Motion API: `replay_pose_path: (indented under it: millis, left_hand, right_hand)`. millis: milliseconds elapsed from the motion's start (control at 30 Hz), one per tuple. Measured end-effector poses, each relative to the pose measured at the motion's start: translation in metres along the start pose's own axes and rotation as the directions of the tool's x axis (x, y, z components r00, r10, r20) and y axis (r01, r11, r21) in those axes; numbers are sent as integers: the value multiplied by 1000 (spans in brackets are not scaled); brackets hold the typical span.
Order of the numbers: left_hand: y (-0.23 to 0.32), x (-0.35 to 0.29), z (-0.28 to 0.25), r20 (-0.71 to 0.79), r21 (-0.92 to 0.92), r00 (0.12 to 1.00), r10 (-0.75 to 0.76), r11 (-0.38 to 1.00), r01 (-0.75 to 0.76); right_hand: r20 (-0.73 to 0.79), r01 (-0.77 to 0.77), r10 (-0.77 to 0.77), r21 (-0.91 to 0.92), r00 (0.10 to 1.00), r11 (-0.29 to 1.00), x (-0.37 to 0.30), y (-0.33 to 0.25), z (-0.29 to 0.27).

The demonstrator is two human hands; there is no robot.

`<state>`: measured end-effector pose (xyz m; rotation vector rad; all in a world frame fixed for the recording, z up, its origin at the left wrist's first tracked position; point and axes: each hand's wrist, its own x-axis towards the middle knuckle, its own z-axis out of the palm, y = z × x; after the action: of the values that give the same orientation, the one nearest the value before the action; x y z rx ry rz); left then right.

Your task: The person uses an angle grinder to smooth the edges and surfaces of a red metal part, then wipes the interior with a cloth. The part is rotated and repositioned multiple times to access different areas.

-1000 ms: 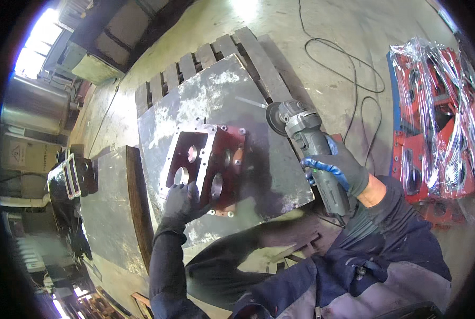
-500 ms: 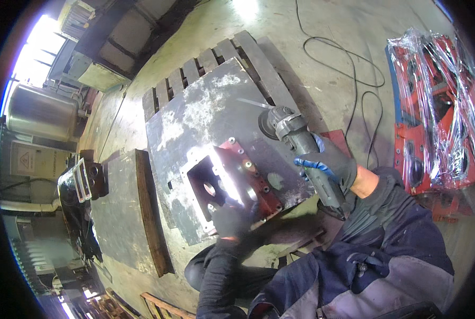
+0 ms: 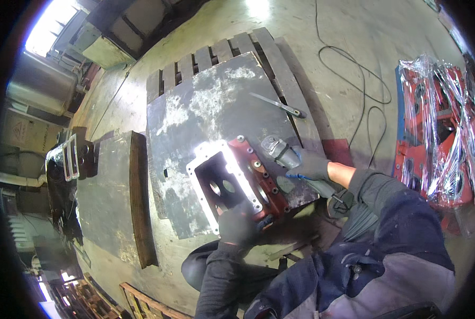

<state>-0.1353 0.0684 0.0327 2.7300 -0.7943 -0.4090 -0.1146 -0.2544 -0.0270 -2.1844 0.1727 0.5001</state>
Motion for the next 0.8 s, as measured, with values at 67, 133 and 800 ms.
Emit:
replay_pose_path:
  millis: [67,133,800]
  left_hand:
    - [-1,4,0,-34,-43,999,26,999,-27]
    - [2,4,-7,-45,-62,997,63,996,-66]
    - [-16,5,23,-79,14,993,86,996,-85]
  right_hand:
    - [62,22,-18,-69,998,997,22,4,6]
    - [14,-57,60,-174,998,983,35,1,17]
    - [56,-63,59,74,997,995,87,17,44]
